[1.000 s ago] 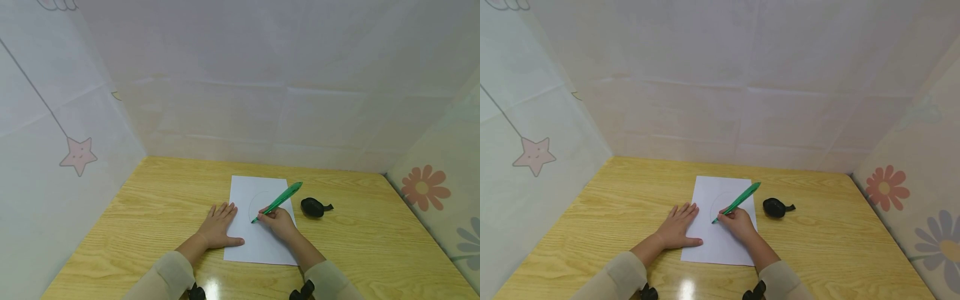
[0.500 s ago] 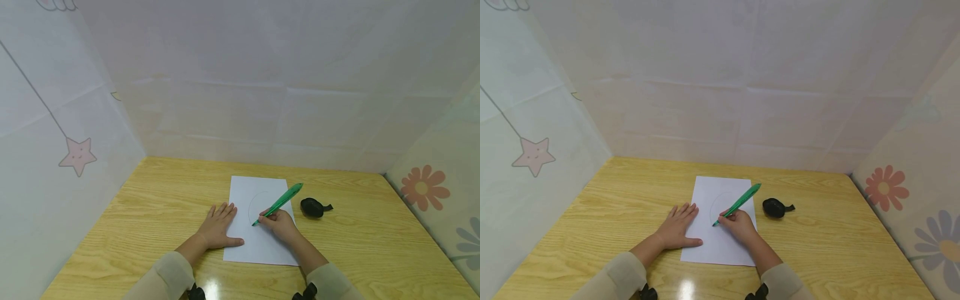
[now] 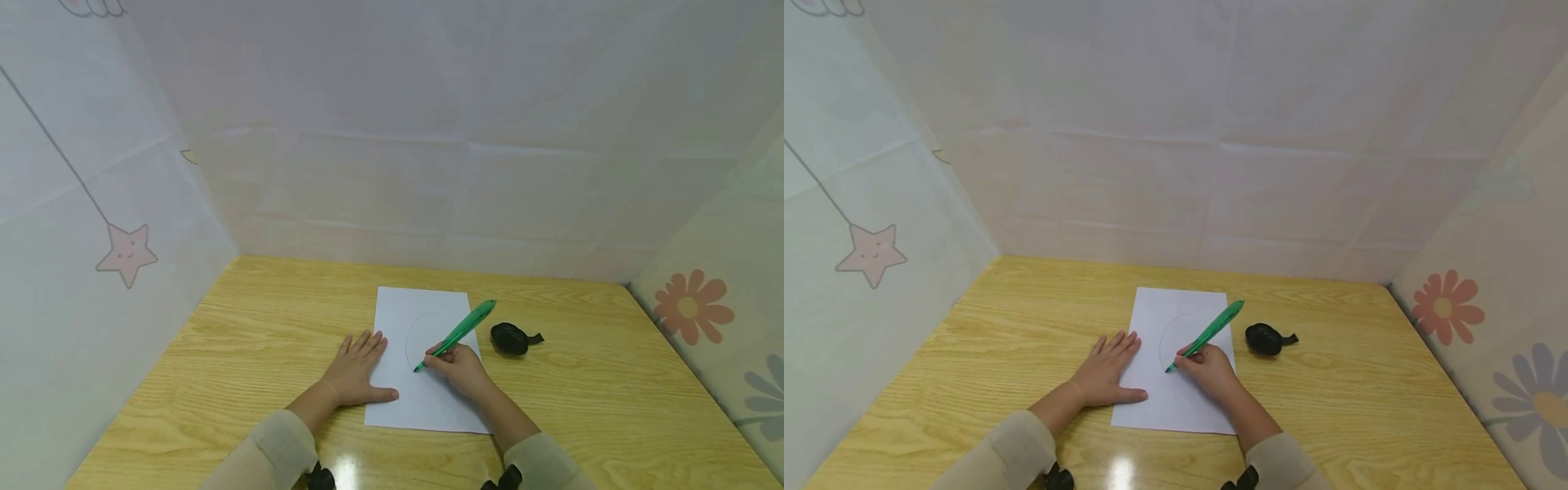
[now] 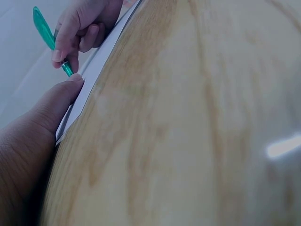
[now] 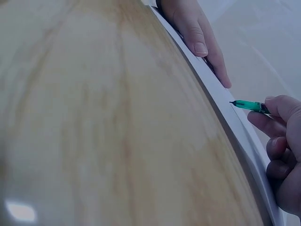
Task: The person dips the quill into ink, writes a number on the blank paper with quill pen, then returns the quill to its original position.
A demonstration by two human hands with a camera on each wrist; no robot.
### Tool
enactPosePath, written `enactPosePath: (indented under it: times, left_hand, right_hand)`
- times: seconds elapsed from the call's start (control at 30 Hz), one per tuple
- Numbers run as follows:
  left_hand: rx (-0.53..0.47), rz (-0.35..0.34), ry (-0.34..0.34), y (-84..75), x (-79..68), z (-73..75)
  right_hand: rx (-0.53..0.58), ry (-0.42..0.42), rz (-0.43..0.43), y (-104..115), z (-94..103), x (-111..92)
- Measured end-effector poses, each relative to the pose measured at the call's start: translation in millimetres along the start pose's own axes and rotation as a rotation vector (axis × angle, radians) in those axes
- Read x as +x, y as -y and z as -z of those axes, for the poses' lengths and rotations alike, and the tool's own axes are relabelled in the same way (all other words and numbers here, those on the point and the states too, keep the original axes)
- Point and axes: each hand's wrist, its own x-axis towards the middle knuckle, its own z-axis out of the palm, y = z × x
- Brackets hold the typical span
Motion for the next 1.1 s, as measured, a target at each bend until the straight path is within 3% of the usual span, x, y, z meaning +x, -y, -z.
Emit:
enactPosePath:
  times: [1.1]
  left_hand:
    - [0.014,-0.003,-0.007,0.5,-0.3,0.2]
  right_hand:
    - [-0.013,0.026,0.020,-4,10.5,-12]
